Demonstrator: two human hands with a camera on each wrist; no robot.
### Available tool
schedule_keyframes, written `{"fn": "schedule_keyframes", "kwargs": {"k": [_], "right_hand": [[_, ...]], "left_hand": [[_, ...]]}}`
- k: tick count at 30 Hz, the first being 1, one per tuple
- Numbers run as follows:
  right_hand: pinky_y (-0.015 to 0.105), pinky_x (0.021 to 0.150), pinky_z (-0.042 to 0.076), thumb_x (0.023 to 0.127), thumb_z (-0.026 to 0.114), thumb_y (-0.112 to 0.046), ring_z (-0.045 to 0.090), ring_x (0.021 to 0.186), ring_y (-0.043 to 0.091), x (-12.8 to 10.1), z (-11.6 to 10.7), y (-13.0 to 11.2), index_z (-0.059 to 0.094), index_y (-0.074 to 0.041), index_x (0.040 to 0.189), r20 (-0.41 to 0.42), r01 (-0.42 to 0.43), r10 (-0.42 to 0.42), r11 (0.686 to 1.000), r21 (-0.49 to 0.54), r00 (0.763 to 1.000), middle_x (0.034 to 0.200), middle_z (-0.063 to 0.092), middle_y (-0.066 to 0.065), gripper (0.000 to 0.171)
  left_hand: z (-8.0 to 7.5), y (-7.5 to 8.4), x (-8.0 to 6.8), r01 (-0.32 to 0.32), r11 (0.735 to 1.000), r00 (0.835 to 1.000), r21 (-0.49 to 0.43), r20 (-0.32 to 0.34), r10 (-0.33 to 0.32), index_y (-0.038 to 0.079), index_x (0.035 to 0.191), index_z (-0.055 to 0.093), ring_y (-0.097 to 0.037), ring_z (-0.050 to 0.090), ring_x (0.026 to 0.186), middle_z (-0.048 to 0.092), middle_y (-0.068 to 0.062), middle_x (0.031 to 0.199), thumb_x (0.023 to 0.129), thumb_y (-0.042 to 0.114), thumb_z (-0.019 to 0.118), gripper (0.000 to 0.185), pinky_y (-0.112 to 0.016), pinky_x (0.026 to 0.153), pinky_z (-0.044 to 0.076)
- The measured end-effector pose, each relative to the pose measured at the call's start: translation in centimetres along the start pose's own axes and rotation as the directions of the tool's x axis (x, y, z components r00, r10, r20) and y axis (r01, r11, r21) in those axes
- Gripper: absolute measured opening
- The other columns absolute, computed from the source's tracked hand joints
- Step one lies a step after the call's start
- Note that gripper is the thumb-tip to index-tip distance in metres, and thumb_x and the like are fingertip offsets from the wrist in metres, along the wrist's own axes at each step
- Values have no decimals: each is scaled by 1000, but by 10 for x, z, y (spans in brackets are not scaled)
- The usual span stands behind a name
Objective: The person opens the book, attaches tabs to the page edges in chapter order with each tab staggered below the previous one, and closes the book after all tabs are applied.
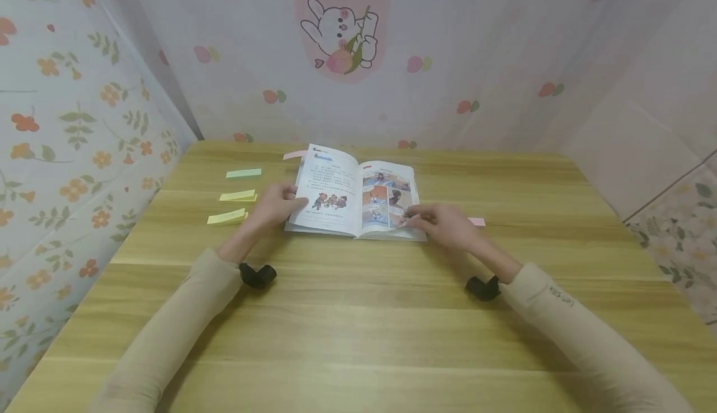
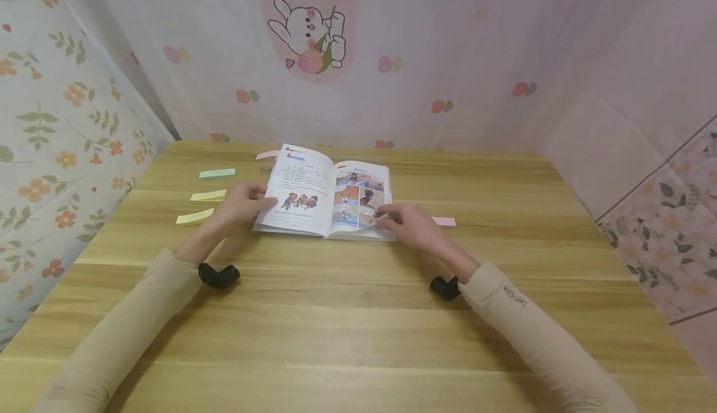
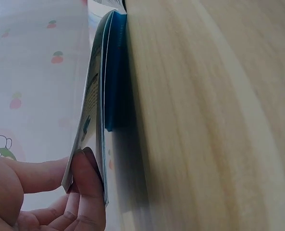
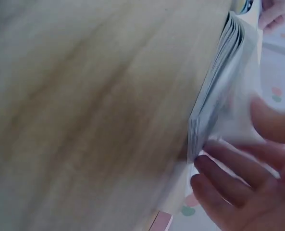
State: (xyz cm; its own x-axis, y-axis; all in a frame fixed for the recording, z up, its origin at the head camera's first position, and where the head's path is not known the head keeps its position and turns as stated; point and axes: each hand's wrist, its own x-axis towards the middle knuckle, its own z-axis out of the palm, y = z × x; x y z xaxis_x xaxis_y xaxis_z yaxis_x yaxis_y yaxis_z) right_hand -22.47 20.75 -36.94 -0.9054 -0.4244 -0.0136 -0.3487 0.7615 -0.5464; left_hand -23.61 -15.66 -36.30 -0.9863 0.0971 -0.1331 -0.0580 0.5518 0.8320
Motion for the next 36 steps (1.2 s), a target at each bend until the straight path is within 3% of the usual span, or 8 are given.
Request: {"fn": "schedule_keyframes", "kwargs": {"k": [3, 6, 12, 18, 25, 29, 33, 36], "right_hand": [[40, 78, 57, 98, 68, -27, 66, 94, 32, 0, -1, -2, 62, 2, 133, -70, -32, 37, 997, 71, 997, 124, 66, 22, 46], [50, 95, 53, 96, 72, -28, 61, 118, 42, 0, 0, -2, 53, 8, 138, -98, -80, 95, 986, 148, 991, 135, 59, 27, 58], [50, 103, 47, 97, 69, -36, 55, 126, 40, 0, 1, 0, 41, 9, 146, -80, -181, 217, 931, 316, 973, 136, 55, 26, 72], [48, 112, 38, 103, 57, -39, 53, 129, 38, 2, -6, 1, 45, 9, 143, -28, -234, 292, 817, 527, 956, 143, 52, 25, 64], [34, 92, 53, 97, 67, -28, 64, 102, 23, 9, -5, -9, 62, 7, 130, -62, -258, 343, 802, 538, 937, 125, 65, 22, 48], [27, 82, 58, 99, 65, -22, 68, 87, 12, 15, 2, -23, 58, 9, 133, -74, -181, 297, 740, 648, 952, 123, 66, 25, 47], [33, 87, 57, 105, 55, -19, 70, 95, 18, 21, 11, -40, 52, 9, 139, -60, -66, 160, 680, 730, 985, 129, 61, 27, 44], [38, 93, 55, 109, 46, -21, 68, 107, 29, 25, 20, -51, 51, 7, 140, -22, -8, 33, 706, 708, 999, 129, 61, 26, 42]], "left_hand": [[0, 0, 0, -12, 1000, 1000, -5, -3, 12, -11, 127, 56, -35, 57, 107, 60, -29, 121, 97, 16, 64, 42, -40, 87, 51], [0, -1, -1, -22, 1000, 1000, -1, -3, 22, -11, 126, 56, -34, 57, 105, 60, -29, 120, 97, 16, 64, 41, -38, 85, 51], [1, -2, -2, -27, 1000, 1000, -2, 0, 27, -10, 124, 58, -34, 58, 104, 61, -28, 119, 97, 16, 64, 38, -37, 84, 51], [0, 0, -2, -26, 1000, 1000, 6, -4, 26, -10, 127, 57, -36, 56, 111, 59, -29, 123, 98, 16, 63, 40, -42, 90, 50], [1, 1, 0, -15, 1000, 1000, 3, 0, 15, -10, 126, 57, -33, 57, 105, 61, -28, 120, 98, 16, 64, 39, -36, 84, 50], [1, 1, 1, -3, 1000, 1000, -5, 4, 3, -10, 127, 57, -33, 58, 105, 61, -28, 121, 98, 17, 64, 40, -34, 82, 50], [1, 0, 1, 11, 1000, 1000, -19, 5, -11, -11, 129, 56, -33, 58, 106, 61, -29, 122, 98, 17, 64, 42, -35, 84, 51], [0, 0, 1, 16, 1000, 1000, -22, 4, -16, -11, 130, 55, -34, 58, 107, 61, -29, 123, 98, 17, 64, 43, -37, 86, 51]]}}
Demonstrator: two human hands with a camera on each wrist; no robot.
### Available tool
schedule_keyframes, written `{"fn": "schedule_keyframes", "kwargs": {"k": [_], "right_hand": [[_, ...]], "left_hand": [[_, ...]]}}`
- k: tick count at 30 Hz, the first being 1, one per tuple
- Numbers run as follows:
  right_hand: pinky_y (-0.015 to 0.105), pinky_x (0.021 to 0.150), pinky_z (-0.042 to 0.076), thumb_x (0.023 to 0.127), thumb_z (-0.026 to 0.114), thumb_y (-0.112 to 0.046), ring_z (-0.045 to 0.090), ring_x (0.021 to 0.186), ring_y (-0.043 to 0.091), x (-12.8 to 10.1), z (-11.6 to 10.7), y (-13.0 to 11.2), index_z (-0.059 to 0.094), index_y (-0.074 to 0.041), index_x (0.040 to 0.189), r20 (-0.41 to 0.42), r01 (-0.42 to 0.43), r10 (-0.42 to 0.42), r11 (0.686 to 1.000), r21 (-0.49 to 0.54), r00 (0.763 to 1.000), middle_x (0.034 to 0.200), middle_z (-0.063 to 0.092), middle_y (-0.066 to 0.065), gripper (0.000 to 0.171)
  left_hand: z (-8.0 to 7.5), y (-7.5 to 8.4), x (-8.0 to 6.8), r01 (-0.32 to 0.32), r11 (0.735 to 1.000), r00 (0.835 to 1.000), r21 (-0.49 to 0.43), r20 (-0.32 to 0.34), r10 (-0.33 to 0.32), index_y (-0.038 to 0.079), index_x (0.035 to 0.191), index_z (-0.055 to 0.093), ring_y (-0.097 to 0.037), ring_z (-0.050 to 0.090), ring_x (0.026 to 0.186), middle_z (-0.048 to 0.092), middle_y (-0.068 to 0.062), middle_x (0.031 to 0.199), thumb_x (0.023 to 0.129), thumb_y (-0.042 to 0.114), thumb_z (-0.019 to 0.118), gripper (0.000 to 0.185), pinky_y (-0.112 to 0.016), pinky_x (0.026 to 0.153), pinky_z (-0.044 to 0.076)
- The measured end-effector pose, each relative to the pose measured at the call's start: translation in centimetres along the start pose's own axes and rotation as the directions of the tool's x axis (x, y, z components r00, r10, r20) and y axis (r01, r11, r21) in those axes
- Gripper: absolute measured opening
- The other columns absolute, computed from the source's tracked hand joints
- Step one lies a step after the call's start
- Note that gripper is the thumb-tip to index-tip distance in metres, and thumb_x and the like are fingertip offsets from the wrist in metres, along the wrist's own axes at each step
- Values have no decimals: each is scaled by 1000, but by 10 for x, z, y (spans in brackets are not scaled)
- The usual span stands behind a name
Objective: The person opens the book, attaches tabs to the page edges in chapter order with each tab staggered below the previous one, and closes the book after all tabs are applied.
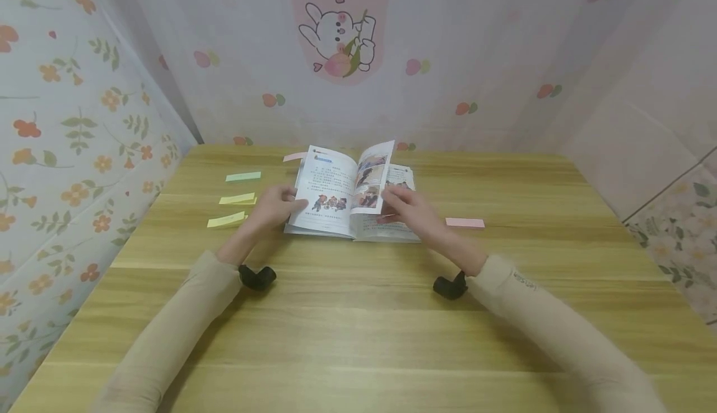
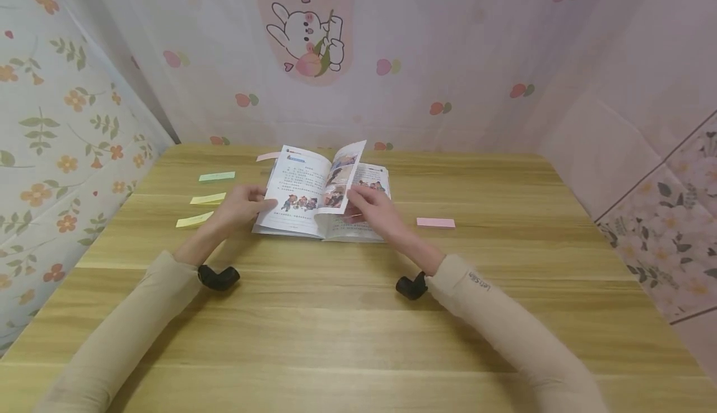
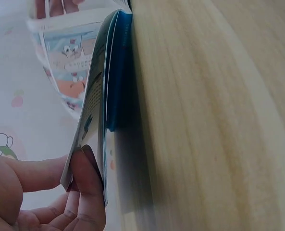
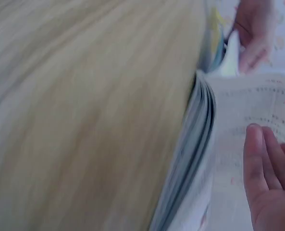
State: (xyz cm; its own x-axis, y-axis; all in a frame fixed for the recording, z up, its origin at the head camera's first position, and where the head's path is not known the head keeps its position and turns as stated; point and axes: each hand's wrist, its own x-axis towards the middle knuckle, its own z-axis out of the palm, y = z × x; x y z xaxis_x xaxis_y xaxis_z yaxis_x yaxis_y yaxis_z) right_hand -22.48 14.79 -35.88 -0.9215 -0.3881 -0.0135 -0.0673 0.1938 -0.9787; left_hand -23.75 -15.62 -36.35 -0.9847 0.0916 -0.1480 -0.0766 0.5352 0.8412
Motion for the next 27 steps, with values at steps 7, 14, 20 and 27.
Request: {"fn": "schedule_keyframes", "kwargs": {"k": [7, 14, 20, 27], "right_hand": [[41, 109, 43, 110, 41, -31, 55, 130, 27, 3, 30, 1, 57, -4, 142, 227, 128, -54, 937, -325, 972, 138, 61, 12, 44], [41, 113, 37, 109, 43, -36, 46, 138, 22, 2, 40, 0, 58, -13, 143, 313, 204, -34, 824, -529, 949, 145, 57, 2, 45], [42, 114, 36, 108, 46, -36, 46, 138, 23, 3, 40, 2, 57, -12, 144, 326, 219, -33, 802, -555, 945, 145, 56, 1, 45], [43, 116, 32, 107, 49, -34, 44, 141, 25, 5, 41, 2, 58, -11, 143, 354, 245, -31, 778, -579, 935, 148, 53, 3, 43]], "left_hand": [[1, -1, 0, -11, 1000, 1000, -10, 1, 11, -12, 130, 55, -32, 59, 105, 62, -29, 121, 99, 13, 60, 40, -30, 80, 50], [-1, -3, -1, -42, 998, 999, -37, 4, 42, -19, 134, 49, -30, 56, 105, 58, -29, 121, 100, 2, 42, 40, -28, 79, 50], [-2, -3, -2, -25, 993, 1000, -117, 3, 25, -11, 132, 56, -25, 58, 98, 63, -23, 116, 109, 28, 41, 48, -29, 78, 50], [5, -4, -1, -129, 979, 988, 158, -70, 141, -13, 122, 60, -32, 61, 96, 67, -25, 106, 96, 16, 65, 38, -35, 76, 52]]}}
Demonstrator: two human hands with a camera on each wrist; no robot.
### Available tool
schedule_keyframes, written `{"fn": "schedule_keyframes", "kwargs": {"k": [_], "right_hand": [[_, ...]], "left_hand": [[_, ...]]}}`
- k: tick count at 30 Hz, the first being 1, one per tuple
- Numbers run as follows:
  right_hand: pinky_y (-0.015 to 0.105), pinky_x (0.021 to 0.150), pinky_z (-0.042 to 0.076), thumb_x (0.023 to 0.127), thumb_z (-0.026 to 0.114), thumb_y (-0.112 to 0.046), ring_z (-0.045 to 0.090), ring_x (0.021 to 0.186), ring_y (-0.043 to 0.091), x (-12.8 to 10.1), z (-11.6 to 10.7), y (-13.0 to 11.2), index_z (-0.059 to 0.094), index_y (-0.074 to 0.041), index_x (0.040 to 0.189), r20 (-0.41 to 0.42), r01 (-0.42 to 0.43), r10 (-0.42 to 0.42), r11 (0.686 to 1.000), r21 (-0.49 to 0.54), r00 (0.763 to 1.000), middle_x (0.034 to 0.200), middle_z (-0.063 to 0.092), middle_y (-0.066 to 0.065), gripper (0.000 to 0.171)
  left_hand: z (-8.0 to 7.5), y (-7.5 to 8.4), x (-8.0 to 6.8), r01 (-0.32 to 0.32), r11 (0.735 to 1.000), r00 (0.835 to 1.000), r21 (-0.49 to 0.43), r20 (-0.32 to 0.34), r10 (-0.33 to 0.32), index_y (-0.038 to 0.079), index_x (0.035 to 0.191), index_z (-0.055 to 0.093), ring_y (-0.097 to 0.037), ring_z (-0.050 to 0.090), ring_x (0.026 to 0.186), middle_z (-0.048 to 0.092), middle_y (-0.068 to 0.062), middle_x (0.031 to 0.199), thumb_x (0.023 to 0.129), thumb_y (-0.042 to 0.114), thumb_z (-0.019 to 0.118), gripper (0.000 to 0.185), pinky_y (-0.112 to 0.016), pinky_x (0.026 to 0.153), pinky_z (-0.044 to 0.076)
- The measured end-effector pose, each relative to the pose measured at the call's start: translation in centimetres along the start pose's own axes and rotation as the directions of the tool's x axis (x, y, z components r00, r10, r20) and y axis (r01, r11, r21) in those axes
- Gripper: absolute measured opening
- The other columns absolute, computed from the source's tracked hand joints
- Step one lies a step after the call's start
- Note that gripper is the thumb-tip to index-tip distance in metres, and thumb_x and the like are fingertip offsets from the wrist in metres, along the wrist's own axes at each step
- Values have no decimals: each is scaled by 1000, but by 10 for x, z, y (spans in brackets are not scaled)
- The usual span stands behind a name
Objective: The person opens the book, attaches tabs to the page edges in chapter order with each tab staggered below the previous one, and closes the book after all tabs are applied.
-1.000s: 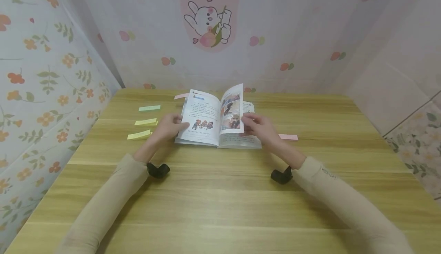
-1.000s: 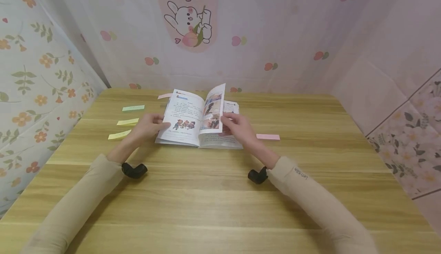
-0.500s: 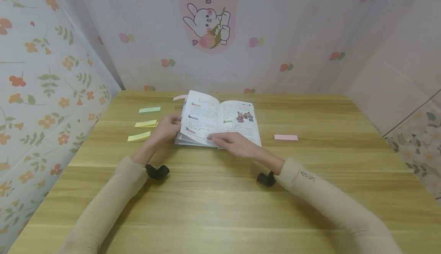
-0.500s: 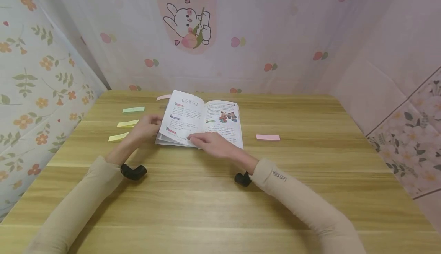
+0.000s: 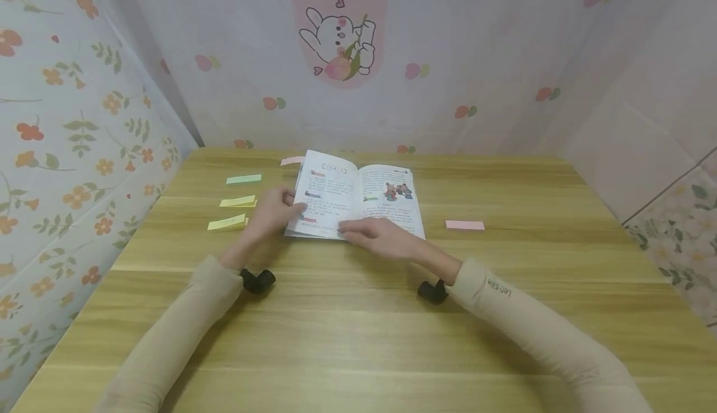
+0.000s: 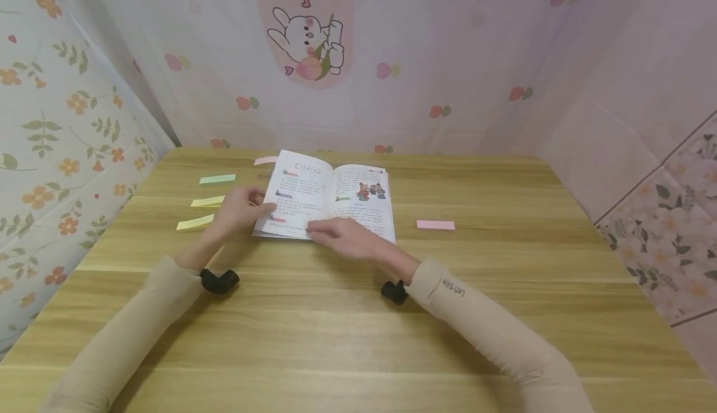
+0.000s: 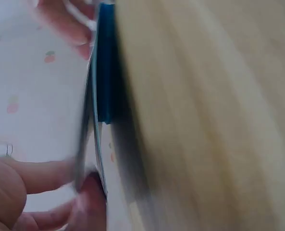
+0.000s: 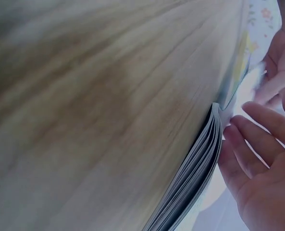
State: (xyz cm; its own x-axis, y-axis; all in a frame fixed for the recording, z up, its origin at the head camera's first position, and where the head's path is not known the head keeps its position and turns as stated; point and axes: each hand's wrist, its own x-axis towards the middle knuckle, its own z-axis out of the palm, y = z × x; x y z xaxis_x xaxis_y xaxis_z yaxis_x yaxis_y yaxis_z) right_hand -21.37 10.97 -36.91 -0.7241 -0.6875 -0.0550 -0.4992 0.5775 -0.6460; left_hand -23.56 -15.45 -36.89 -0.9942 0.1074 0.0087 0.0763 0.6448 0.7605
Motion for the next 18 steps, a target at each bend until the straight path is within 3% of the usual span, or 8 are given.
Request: {"fn": "schedule_keyframes", "kwargs": {"k": [2, 4, 6, 9, 12, 18], "right_hand": [[42, 116, 33, 107, 50, -32, 45, 140, 25, 1, 0, 0, 59, -11, 142, 3, 3, -3, 1000, -8, 1000, 148, 53, 4, 42], [41, 115, 34, 106, 51, -30, 46, 139, 24, 2, -1, 0, 59, -10, 142, 4, 2, -2, 1000, -13, 1000, 146, 55, 5, 42], [41, 114, 36, 106, 52, -28, 48, 137, 25, 3, -2, 1, 59, -9, 141, 3, 10, -10, 1000, -21, 1000, 145, 56, 6, 41], [42, 111, 40, 105, 53, -24, 52, 133, 25, 5, -4, 1, 60, -7, 140, 2, 24, -24, 999, -25, 1000, 142, 59, 7, 39], [42, 107, 44, 104, 55, -20, 58, 127, 26, 8, -8, 2, 59, -4, 139, -3, 32, -32, 998, -49, 999, 138, 61, 10, 39], [41, 103, 47, 102, 55, -14, 61, 114, 25, 25, -23, 14, 58, 0, 139, -50, -23, 15, 987, -157, 999, 133, 64, 16, 39]], "left_hand": [[4, 3, 0, -32, 991, 999, 129, 8, 31, -13, 128, 56, -39, 58, 107, 62, -30, 117, 92, 11, 66, 45, -44, 86, 51], [8, 6, 1, -87, 965, 996, 249, 53, 76, -12, 138, 48, -44, 52, 120, 54, -33, 131, 91, 12, 67, 56, -53, 97, 47], [13, 9, 1, -170, 920, 983, 352, 123, 135, -10, 146, 42, -48, 42, 132, 42, -35, 144, 94, 18, 67, 64, -58, 107, 39], [18, 10, 1, -255, 876, 956, 410, 241, 166, -6, 154, 31, -53, 26, 143, 25, -36, 156, 101, 30, 60, 70, -61, 116, 24], [20, 10, -1, -266, 859, 935, 438, 332, 120, -3, 156, 27, -55, 13, 146, 15, -35, 159, 105, 36, 54, 70, -61, 119, 12], [18, 15, -2, -250, 849, 913, 466, 406, 46, -5, 156, 25, -58, 14, 144, 14, -38, 158, 104, 38, 54, 73, -61, 118, 15]]}}
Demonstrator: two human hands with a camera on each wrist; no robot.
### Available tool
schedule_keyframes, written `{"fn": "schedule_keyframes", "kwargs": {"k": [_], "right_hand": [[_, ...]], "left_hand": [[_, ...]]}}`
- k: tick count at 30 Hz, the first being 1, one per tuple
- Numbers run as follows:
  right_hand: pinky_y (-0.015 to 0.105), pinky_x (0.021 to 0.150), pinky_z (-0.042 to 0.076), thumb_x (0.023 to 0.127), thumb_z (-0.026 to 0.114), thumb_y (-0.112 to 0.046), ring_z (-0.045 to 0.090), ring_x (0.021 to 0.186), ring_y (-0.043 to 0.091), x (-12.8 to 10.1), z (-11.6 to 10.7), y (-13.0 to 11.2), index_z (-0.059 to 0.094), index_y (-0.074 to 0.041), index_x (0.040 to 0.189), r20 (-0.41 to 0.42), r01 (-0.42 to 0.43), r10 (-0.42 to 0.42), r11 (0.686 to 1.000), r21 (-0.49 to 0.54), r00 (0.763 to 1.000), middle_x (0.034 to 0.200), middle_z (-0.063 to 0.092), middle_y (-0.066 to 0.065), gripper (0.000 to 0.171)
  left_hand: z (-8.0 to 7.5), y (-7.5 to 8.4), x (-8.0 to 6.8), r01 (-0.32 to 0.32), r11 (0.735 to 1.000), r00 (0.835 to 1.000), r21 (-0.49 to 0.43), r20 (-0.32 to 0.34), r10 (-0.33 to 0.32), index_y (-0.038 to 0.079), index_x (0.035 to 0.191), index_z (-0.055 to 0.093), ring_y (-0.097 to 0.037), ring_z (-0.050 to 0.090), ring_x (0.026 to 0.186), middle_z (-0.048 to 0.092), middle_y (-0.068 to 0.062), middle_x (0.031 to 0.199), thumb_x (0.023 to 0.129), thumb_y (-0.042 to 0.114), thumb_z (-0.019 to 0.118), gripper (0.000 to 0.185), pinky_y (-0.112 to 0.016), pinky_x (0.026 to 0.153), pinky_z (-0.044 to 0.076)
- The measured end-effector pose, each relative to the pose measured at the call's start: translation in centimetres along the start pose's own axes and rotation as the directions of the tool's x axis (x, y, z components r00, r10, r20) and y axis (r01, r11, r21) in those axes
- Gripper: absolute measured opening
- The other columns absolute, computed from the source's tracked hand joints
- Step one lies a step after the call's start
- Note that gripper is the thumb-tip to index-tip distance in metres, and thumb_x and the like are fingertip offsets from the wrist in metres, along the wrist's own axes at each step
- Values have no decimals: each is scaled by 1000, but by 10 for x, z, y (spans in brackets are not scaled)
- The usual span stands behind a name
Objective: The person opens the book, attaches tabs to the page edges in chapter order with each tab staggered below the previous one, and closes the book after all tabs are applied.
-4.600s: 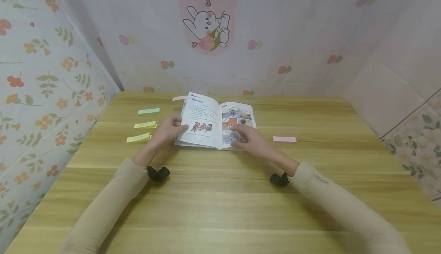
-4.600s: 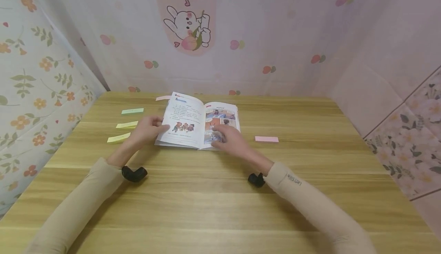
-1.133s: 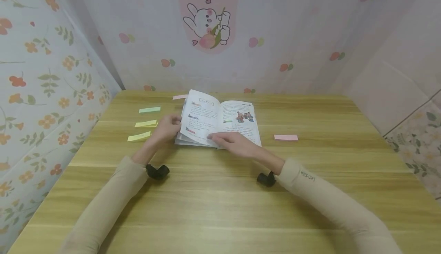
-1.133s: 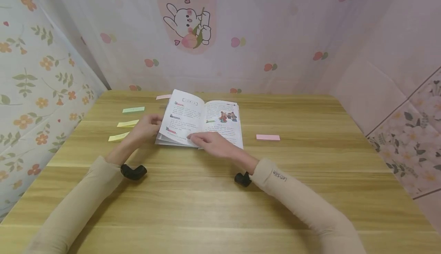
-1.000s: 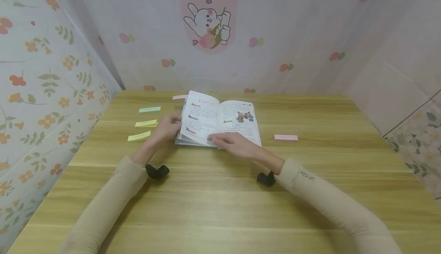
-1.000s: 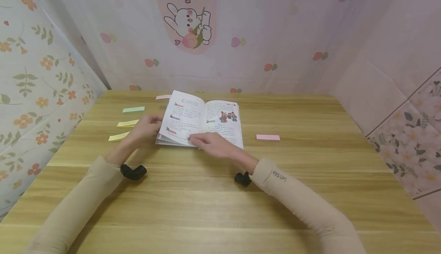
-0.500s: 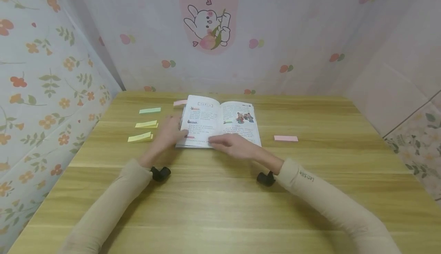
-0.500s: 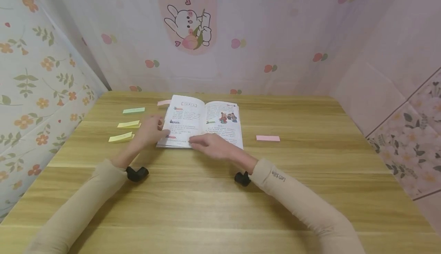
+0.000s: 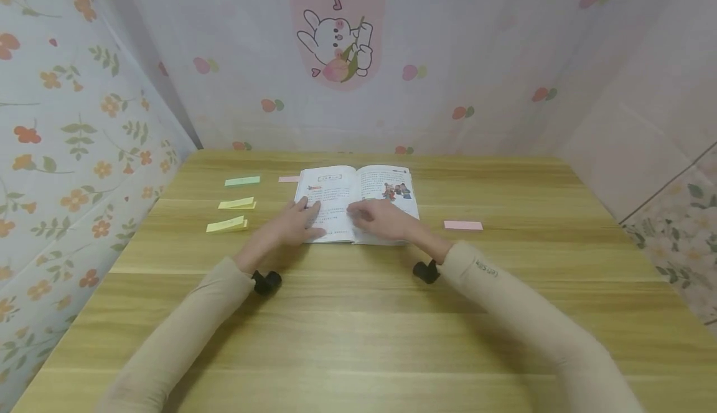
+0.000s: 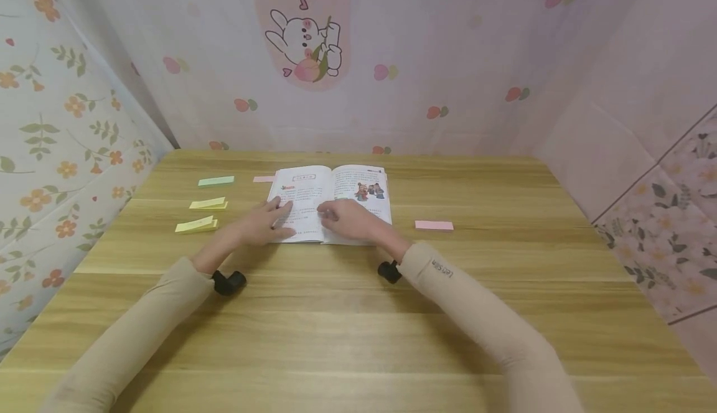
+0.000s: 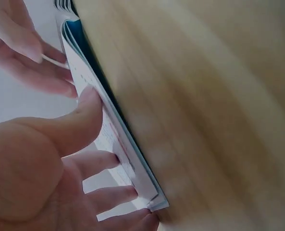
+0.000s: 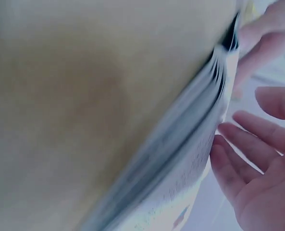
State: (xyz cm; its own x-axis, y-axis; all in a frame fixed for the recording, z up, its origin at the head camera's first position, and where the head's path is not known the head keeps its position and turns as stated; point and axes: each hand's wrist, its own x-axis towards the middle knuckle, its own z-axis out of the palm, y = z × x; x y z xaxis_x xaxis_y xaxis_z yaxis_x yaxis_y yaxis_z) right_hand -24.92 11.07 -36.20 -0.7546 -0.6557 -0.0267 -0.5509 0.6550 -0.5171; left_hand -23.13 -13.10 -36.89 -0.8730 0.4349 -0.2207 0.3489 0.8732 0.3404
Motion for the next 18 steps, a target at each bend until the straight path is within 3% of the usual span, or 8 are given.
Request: {"fn": "schedule_keyframes", "kwargs": {"k": [4, 8, 10, 13, 16, 18], "right_hand": [[40, 96, 47, 101, 56, -14, 58, 101, 24, 19, -7, 5, 59, 1, 133, -17, -35, 34, 998, -53, 999, 121, 66, 16, 35], [39, 84, 46, 100, 59, -15, 54, 88, 24, 41, -12, 8, 58, 0, 110, 22, -56, 58, 994, -90, 998, 96, 61, 12, 18], [39, 85, 46, 101, 59, -18, 54, 89, 26, 51, -14, 11, 53, -3, 102, 49, -66, 73, 989, -134, 996, 95, 58, 12, 17], [40, 103, 43, 102, 59, -25, 56, 115, 33, 64, -16, 15, 52, -2, 107, 82, -90, 109, 975, -202, 991, 120, 59, 20, 24], [43, 120, 25, 103, 57, -33, 33, 144, 37, 73, -17, 18, 50, 1, 126, 96, -142, 171, 958, -249, 981, 152, 40, 25, 42], [44, 123, 14, 104, 54, -38, 17, 151, 37, 77, -17, 21, 40, 3, 144, 117, -188, 223, 949, -254, 968, 162, 23, 24, 59]], "left_hand": [[-3, 1, -1, 13, 1000, 1000, 1, 9, -13, -4, 156, 25, -58, 15, 144, 14, -38, 158, 103, 37, 57, 74, -62, 117, 17], [-4, 0, -2, 18, 1000, 1000, 7, 15, -18, -4, 156, 26, -58, 17, 143, 15, -38, 158, 102, 37, 59, 76, -64, 116, 20], [-3, 0, -2, 15, 1000, 1000, 7, 15, -15, -4, 156, 27, -58, 17, 143, 15, -37, 158, 102, 38, 60, 76, -64, 115, 22], [-2, -1, 0, 16, 1000, 1000, 2, 16, -16, -3, 156, 27, -57, 17, 144, 15, -37, 159, 101, 39, 61, 77, -64, 115, 23], [0, -2, 2, 13, 1000, 1000, 5, 15, -13, -3, 156, 27, -56, 18, 144, 16, -36, 159, 100, 39, 61, 78, -64, 115, 22], [0, -2, 2, 14, 1000, 1000, 1, 18, -14, -3, 156, 27, -56, 18, 144, 16, -36, 159, 100, 39, 62, 78, -64, 115, 22]]}}
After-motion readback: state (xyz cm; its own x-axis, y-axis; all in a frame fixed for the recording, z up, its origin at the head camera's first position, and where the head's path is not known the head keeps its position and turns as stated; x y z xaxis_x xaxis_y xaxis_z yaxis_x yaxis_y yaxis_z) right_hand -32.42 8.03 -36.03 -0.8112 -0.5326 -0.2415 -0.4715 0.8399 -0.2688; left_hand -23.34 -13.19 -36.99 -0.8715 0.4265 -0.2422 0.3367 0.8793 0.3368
